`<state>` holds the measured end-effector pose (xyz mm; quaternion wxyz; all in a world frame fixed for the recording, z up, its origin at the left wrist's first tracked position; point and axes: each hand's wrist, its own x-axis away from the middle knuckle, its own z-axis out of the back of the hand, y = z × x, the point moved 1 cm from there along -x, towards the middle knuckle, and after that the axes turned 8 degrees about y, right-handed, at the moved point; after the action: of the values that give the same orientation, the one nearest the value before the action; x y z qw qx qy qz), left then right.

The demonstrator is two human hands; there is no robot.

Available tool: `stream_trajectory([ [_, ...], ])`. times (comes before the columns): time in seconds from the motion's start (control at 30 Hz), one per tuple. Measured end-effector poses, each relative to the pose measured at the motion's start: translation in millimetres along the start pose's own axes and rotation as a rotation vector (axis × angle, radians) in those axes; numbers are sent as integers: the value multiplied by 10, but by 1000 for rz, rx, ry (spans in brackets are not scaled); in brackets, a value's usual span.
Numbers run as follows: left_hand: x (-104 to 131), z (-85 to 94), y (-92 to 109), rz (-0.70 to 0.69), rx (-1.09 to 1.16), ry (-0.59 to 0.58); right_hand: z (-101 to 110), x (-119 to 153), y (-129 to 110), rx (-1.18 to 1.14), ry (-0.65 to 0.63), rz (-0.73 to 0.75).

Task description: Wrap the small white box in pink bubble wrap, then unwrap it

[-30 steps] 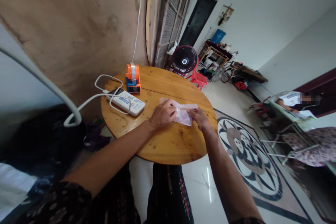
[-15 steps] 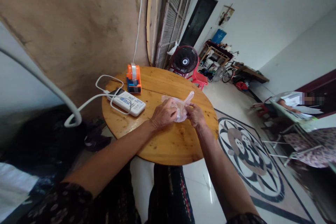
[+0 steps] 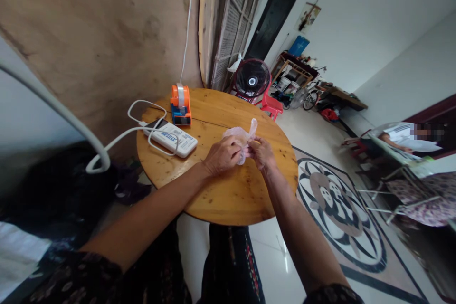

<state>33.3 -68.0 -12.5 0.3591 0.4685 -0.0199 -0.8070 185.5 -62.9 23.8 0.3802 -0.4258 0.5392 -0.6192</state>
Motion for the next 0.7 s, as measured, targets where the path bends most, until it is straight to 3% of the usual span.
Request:
stream_trajectory([
  [0.23,-23,84,22,46,175,-12,-31,29,-31,26,-26,-2],
  [0.53,-26,-31,33,205,131,57,-34,68,-77,44,-123,39],
  [0.7,-19,-6,42,200,130,55,8,58,-15,-21,-152,49],
])
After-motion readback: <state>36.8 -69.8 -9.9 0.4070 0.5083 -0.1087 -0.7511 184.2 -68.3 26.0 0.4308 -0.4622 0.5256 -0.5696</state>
